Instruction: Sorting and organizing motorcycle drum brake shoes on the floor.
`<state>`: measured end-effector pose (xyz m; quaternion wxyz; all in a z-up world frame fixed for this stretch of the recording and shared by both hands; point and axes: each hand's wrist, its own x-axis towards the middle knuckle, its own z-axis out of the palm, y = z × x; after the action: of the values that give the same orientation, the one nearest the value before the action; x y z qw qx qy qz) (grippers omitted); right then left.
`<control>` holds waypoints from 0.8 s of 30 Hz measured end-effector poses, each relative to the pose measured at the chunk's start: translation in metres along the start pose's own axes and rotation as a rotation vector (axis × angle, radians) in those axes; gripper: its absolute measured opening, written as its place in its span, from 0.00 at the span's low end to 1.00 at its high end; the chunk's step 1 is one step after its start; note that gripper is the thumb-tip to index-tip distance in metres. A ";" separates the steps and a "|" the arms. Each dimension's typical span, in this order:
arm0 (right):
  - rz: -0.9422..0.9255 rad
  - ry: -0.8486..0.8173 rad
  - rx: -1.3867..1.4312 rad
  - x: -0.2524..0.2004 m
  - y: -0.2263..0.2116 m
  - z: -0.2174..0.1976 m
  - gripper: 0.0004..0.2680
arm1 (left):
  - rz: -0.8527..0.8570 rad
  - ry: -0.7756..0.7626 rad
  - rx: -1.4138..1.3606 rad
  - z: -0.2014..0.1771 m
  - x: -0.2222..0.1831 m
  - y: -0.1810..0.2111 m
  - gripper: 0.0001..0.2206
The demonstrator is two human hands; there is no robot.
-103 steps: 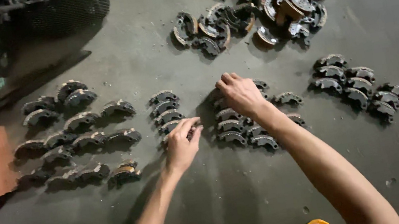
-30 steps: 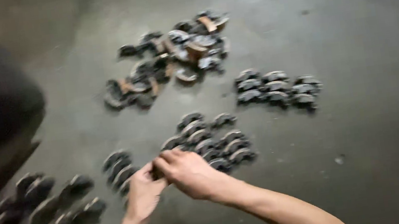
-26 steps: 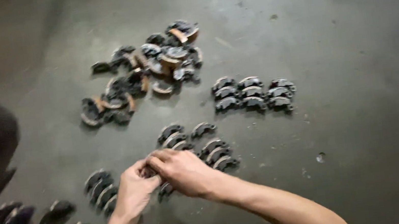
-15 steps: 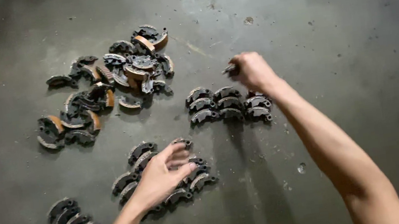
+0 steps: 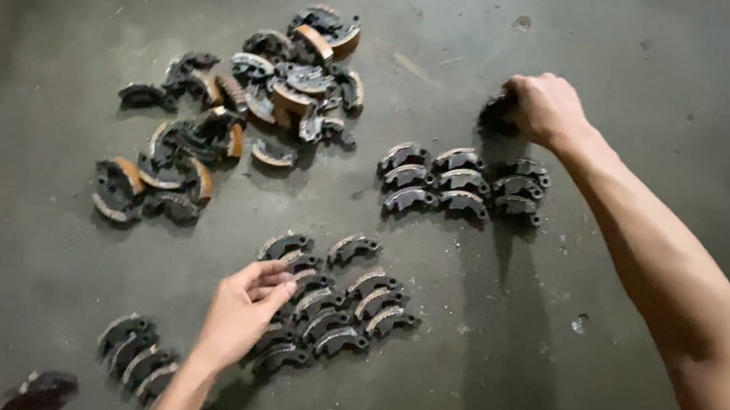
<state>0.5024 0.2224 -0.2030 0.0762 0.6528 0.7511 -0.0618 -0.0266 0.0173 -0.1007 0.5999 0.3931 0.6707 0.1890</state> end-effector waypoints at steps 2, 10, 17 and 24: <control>0.003 -0.031 0.084 -0.008 -0.016 -0.022 0.15 | 0.000 0.010 0.001 -0.006 -0.004 0.000 0.21; -0.103 0.135 0.079 -0.023 -0.027 -0.025 0.16 | 0.097 0.086 0.264 -0.035 -0.018 0.018 0.19; -0.025 0.146 -0.132 -0.031 -0.048 -0.039 0.28 | 0.165 0.141 0.336 -0.047 -0.037 0.024 0.18; 0.114 -0.024 1.605 -0.134 -0.215 -0.110 0.09 | 0.602 0.111 0.582 -0.067 -0.105 0.020 0.14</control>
<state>0.3041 0.0836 -0.0707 -0.4052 0.5451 0.4420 -0.5860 -0.0874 -0.0348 -0.0034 0.3450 0.7138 0.5825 0.1795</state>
